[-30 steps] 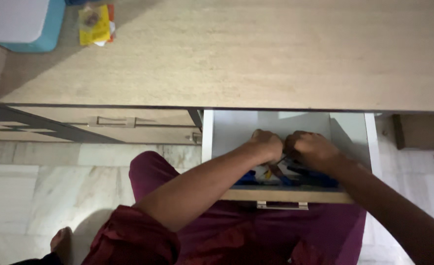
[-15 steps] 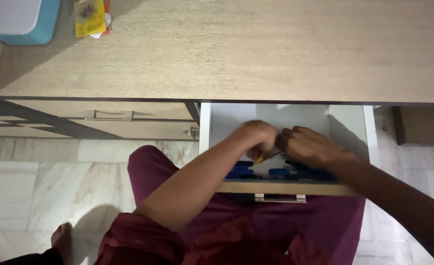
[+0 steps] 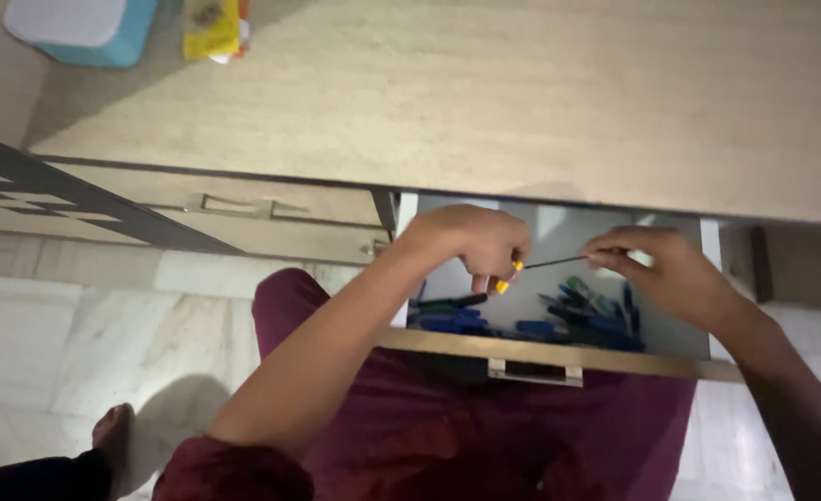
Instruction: The person repeatedly picks up pens and markers from a desk and places them into an open drawer. The person handles the items one at a time or in small groups, moving them from the desk surface into the drawer.
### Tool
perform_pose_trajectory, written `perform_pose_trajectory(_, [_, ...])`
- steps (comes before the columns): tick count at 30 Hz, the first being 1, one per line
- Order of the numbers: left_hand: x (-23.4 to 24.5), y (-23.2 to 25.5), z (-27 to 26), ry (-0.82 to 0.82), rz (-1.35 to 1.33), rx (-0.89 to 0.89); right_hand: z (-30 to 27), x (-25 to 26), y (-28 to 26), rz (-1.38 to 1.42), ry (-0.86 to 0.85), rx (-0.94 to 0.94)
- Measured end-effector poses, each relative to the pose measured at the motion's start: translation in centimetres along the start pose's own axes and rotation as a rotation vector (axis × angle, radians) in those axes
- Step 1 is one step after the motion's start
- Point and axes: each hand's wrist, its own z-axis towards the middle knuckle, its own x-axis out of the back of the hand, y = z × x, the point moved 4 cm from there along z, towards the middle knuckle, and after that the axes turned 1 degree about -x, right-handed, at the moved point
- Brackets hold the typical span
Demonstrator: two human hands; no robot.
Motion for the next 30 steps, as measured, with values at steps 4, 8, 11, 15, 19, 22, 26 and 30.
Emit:
perform_pose_trajectory(4, [5.1, -3.2, -2.5, 0.32, -0.158, -0.09, -0.1, 2.7, -1.0, 0.252, 0.166, -0.013])
perform_pose_trajectory(8, [10.9, -8.5, -1.8, 0.935, -0.365, -0.234, 2.9, 4.5, -2.0, 0.386, 0.384, 0.077])
perform_pose_trajectory(11, [13.8, -11.9, -0.3, 1.29, -0.631, -0.477, 7.5, 5.3, -1.9, 0.532, 0.511, 0.053])
perform_pose_trajectory(15, [17.2, -14.7, 1.0, 1.577, -0.623, -0.184, 15.1, 7.0, -0.9, 0.835, 0.648, 0.157])
perform_pose_trajectory(19, [20.7, -15.5, 1.2, 1.759, -0.474, 0.211, 22.7, 9.2, 1.0, 0.825, 0.812, 0.116])
perform_pose_trajectory(22, [23.8, -17.4, 2.3, 1.785, -0.499, 0.204, 28.7, 10.4, 2.2, 0.765, 0.952, 0.125])
perform_pose_trajectory(26, [27.7, -20.0, 3.7, 1.912, -0.37, 0.068, 34.6, 12.2, 2.8, 0.604, 1.16, 0.087])
perform_pose_trajectory(30, [31.3, -22.9, 5.8, 1.887, -0.412, 0.181, 38.3, 13.0, 3.3, 0.455, 1.222, 0.033])
